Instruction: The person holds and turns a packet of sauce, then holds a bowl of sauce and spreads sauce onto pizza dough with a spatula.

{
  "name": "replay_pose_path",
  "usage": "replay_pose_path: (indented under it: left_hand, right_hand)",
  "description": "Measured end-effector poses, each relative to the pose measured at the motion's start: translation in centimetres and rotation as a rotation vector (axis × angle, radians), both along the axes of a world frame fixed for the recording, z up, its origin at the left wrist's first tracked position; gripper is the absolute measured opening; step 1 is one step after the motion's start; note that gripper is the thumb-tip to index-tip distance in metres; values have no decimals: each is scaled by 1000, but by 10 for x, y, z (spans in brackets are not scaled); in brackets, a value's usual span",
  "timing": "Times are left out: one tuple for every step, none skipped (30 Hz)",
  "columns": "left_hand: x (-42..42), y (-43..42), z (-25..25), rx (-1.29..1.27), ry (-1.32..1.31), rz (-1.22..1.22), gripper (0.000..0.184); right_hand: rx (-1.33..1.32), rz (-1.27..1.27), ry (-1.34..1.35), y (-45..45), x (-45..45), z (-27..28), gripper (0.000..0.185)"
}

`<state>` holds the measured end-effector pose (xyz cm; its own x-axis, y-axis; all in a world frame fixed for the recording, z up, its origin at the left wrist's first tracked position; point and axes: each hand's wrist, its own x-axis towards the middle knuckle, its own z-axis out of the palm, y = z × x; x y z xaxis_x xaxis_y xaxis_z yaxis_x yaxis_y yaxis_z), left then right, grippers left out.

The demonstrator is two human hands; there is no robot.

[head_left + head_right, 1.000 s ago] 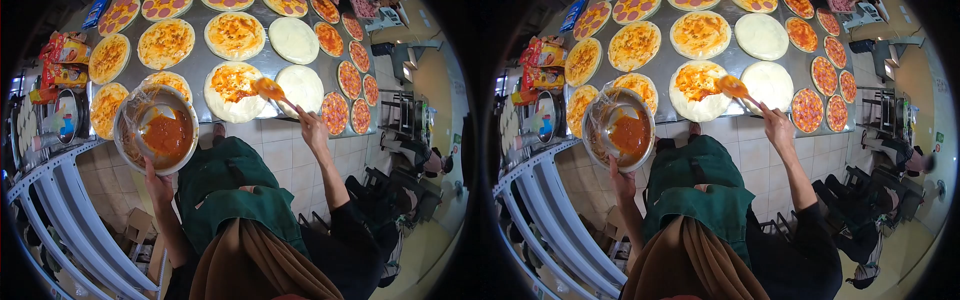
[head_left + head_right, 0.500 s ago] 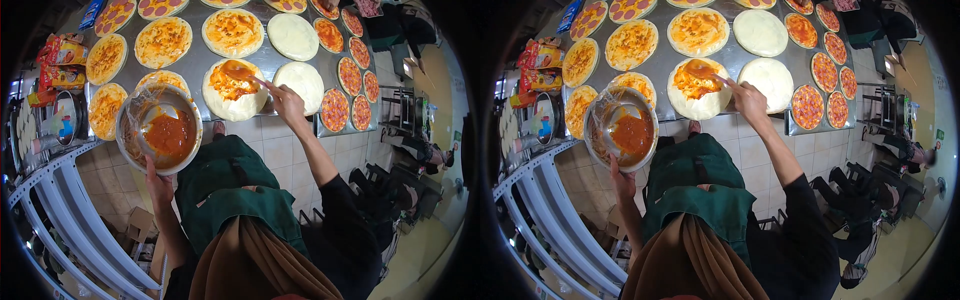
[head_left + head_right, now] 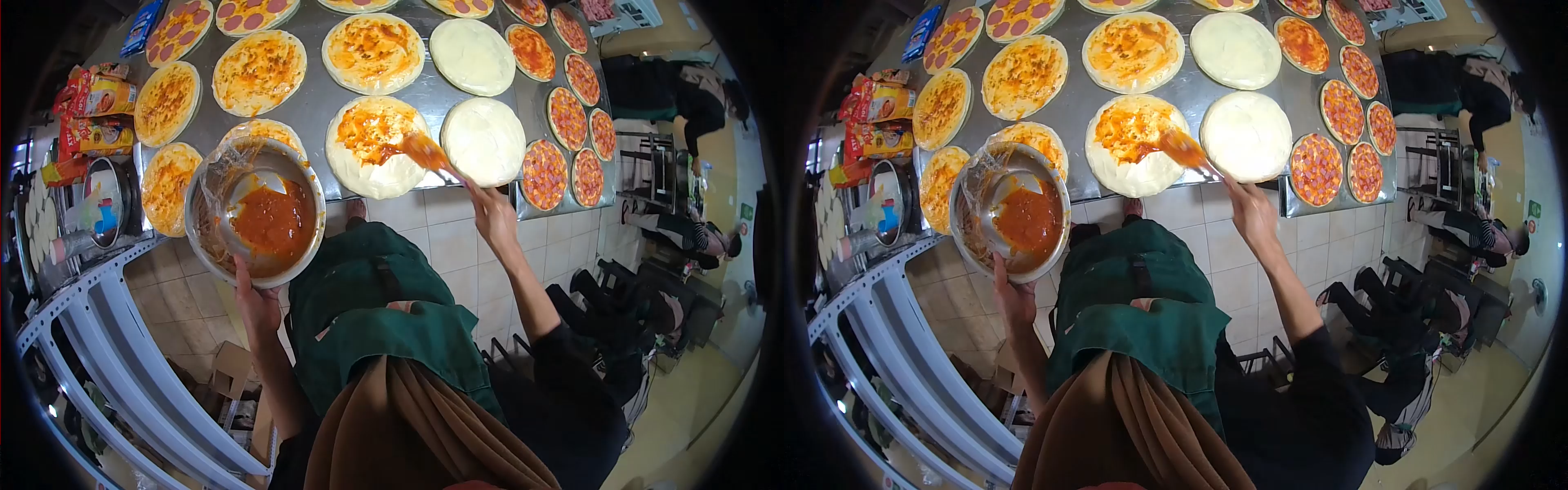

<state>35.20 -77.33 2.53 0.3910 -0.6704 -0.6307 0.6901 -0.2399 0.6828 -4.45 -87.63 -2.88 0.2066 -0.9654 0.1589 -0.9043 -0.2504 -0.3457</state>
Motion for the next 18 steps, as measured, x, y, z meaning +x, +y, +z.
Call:
replay_pose_path:
  left_hand:
    - [0, 1, 2, 11, 20, -2, 58]
    - [-1, 2, 0, 2, 11, 2, 56]
    - [-2, 1, -2, -8, 1, 2, 55]
    - [-2, 0, -3, -17, -11, 0, 54]
    - [-2, -1, -3, -18, -4, -7, 54]
    - [-1, -2, -4, -19, 3, -16, 54]
    - [-2, -2, -4, -19, 12, -23, 54]
    - [-5, -1, -5, -16, 9, -22, 54]
    - [-6, -1, -5, -15, 4, -22, 54]
    - [-5, -4, -4, -20, -5, -24, 54]
    - [-3, -5, -3, -22, -8, -27, 54]
    - [-3, -3, -4, -22, -9, -23, 55]
    - [-3, 0, -5, -17, -6, -16, 55]
    - [-4, 2, -6, -18, 0, -10, 55]
    - [-4, 3, -6, -16, 6, -11, 55]
    - [-2, 3, -7, -18, 11, -18, 55]
    - [-2, 3, -8, -12, 9, -23, 55]
    - [-1, 3, -9, -9, 8, -28, 55]
  right_hand:
    - [108, -44, 2, 18, -5, 10, 28]
    - [212, -93, 3, 36, -8, 23, 28]
    - [315, -144, 3, 42, -8, 33, 28]
    - [268, -131, -20, 37, -4, 36, 28]
    - [223, -121, -42, 27, 5, 37, 28]
    - [177, -114, -65, 17, 14, 33, 28]
    - [158, -87, -75, 6, 22, 24, 28]
    - [140, -57, -86, -5, 31, 11, 28]
    - [119, -29, -100, -8, 35, 2, 28]
    - [93, -1, -1, 0, 37, -1, 30]
    - [137, -26, -14, 12, 32, -2, 31]
    - [184, -44, -24, 27, 18, -1, 32]
    - [237, -60, -31, 41, 3, 3, 32]
    - [271, -89, -38, 47, -11, 8, 34]
    - [263, -108, -4, 43, -11, 16, 34]
    - [252, -134, 28, 30, -10, 29, 34]
    - [239, -162, 61, 17, -10, 33, 34]
    - [37, -63, -140, -1, -7, 22, 31]
